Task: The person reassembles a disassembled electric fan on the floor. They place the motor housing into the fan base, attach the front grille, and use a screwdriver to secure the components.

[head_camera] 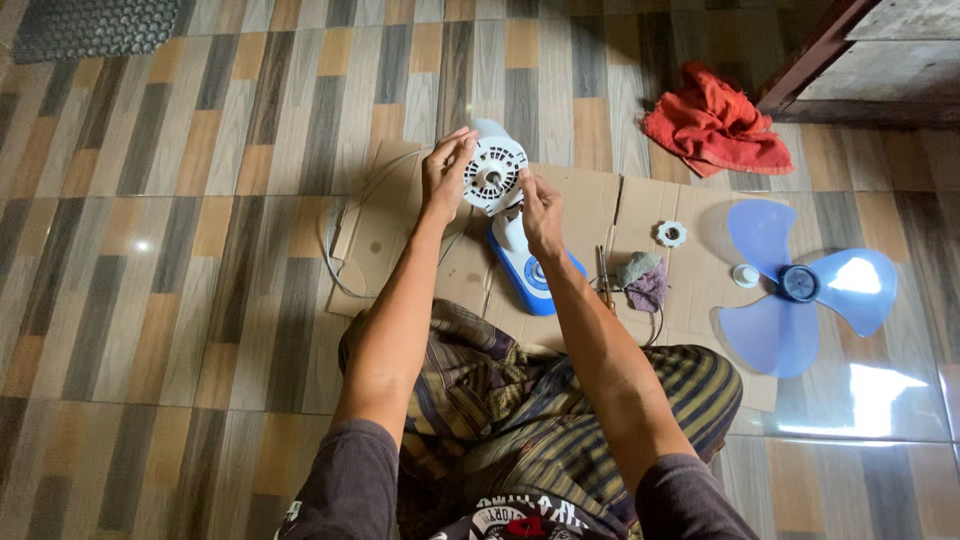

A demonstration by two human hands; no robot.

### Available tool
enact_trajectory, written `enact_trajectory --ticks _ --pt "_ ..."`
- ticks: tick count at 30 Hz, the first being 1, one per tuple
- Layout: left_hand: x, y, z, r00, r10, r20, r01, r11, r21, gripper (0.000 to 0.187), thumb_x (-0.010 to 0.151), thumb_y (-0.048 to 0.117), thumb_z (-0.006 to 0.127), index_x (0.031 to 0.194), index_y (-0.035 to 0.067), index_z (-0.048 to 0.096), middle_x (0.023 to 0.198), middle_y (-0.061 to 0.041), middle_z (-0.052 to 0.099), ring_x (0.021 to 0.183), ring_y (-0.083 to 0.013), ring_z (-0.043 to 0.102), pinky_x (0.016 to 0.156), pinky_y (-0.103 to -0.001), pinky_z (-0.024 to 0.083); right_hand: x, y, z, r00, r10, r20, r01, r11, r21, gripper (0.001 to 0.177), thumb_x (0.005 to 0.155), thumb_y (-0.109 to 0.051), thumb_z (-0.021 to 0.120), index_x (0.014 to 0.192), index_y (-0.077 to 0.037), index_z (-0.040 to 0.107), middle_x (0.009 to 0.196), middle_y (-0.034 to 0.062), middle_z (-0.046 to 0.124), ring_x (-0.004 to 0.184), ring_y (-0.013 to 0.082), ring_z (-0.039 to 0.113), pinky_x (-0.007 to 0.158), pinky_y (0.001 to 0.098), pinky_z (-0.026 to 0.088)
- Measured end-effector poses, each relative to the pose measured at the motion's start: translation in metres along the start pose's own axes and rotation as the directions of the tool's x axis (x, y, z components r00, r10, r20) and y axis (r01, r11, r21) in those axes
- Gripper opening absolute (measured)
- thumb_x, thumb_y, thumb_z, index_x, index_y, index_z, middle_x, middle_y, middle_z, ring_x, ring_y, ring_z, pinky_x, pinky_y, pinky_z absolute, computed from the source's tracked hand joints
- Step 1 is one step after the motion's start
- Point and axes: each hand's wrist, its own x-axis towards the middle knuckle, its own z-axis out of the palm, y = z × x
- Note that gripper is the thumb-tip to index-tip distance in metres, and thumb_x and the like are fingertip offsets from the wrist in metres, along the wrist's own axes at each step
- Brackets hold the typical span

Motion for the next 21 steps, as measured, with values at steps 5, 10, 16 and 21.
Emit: enact_trajectory --ticks 5,10,16,21 --pt "-0.005 -0.006 0.0 1.0 0.017 -0.016 -0.017 1.0 -0.026 0.04 0.103 0.028 0.067 0.133 0.001 0.068 0.143 -0.014 0.064 0.129 -0.021 0.061 0.11 -0.033 0.047 0.003 -0.001 -0.015 0.991 0.058 0.122 -0.063 0.997 0.039 0.047 0.109 -0.037 0.051 0.127 0.001 0.071 0.107 0.0056 0.074 0.096 0.0129 0.065 0.087 0.0282 0.051" --pt "-0.037 -0.038 0.0 0.991 -0.081 -0.11 0.053 0.969 -0.242 0.066 0.108 0.042 0.053 0.161 0.008 0.033 0.162 -0.014 0.041 0.145 -0.0223 0.045 0.115 -0.035 0.043 -0.002 -0.003 -0.032 0.959 0.093 0.267 -0.114 0.992 0.062 0.045 0.109 -0.026 0.046 0.142 0.001 0.059 0.132 0.0129 0.068 0.123 0.0213 0.063 0.109 0.0332 0.045" --pt "-0.083 -0.072 0.026 0.984 -0.165 -0.067 0.13 0.925 -0.358 0.085 0.098 0.038 0.063 0.162 0.008 0.016 0.152 -0.016 0.042 0.134 -0.0275 0.051 0.103 -0.041 0.053 -0.009 -0.002 -0.034 0.948 0.031 0.316 -0.032 0.999 -0.001 0.052 0.1 -0.008 0.063 0.149 0.002 0.048 0.136 0.013 0.065 0.125 0.0202 0.06 0.109 0.034 0.046" --pt "-0.083 -0.089 0.034 0.993 -0.072 -0.092 0.044 0.959 -0.28 0.09 0.089 0.006 0.08 0.158 0.005 0.022 0.149 -0.021 0.048 0.134 -0.0279 0.055 0.109 -0.04 0.052 -0.004 0.008 -0.029 0.97 0.0 0.241 -0.008 0.999 0.033 0.049 0.1 -0.008 0.067 0.145 0.005 0.053 0.13 0.0123 0.069 0.117 0.0181 0.065 0.102 0.032 0.053"
